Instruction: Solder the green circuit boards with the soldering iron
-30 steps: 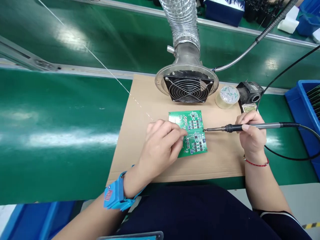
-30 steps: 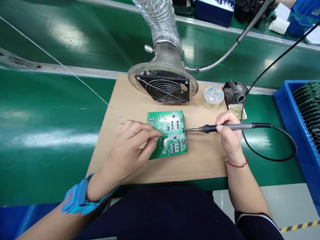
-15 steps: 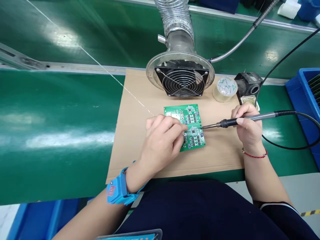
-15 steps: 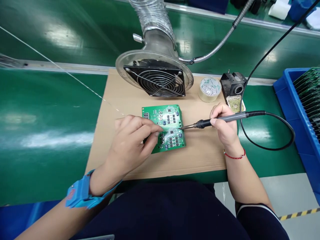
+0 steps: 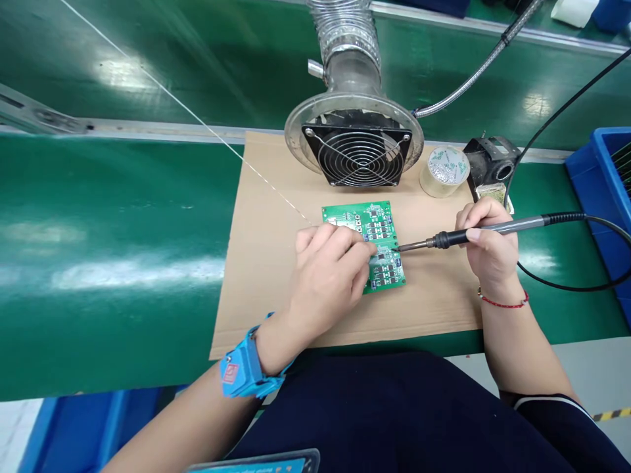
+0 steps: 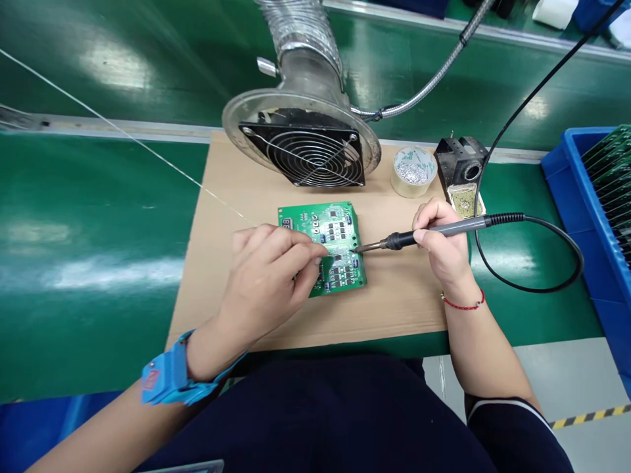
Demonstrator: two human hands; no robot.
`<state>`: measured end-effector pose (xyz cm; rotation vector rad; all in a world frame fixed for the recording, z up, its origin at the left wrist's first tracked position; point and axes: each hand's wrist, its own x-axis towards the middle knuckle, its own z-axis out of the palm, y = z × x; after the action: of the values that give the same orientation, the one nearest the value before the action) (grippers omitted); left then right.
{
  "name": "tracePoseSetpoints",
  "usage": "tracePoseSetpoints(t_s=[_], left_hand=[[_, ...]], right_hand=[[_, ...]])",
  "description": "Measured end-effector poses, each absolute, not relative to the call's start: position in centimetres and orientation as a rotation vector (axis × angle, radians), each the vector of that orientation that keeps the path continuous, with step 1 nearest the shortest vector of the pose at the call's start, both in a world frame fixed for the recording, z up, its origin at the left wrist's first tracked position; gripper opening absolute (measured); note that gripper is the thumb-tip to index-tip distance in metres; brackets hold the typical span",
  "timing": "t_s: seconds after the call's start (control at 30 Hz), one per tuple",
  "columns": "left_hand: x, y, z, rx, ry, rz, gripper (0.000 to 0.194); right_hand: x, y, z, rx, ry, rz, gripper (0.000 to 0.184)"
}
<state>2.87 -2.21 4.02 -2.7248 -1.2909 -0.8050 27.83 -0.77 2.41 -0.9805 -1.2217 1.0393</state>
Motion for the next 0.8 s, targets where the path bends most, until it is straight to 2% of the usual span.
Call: tracePoseSetpoints(t_s=[0.37, 0.8], left_hand=[[2.86, -2.07, 3.92, -2.685, -1.259, -0.804, 0.02], [3.3, -2.45, 4.22, -2.689, -1.202, -0.774, 0.021]], right_hand=[[27.75, -0.76, 2.61, -1.002, -1.214, 1.031, 0.011], [27.66, -0.83, 2.92, -1.001, -1.235, 0.997, 0.017]])
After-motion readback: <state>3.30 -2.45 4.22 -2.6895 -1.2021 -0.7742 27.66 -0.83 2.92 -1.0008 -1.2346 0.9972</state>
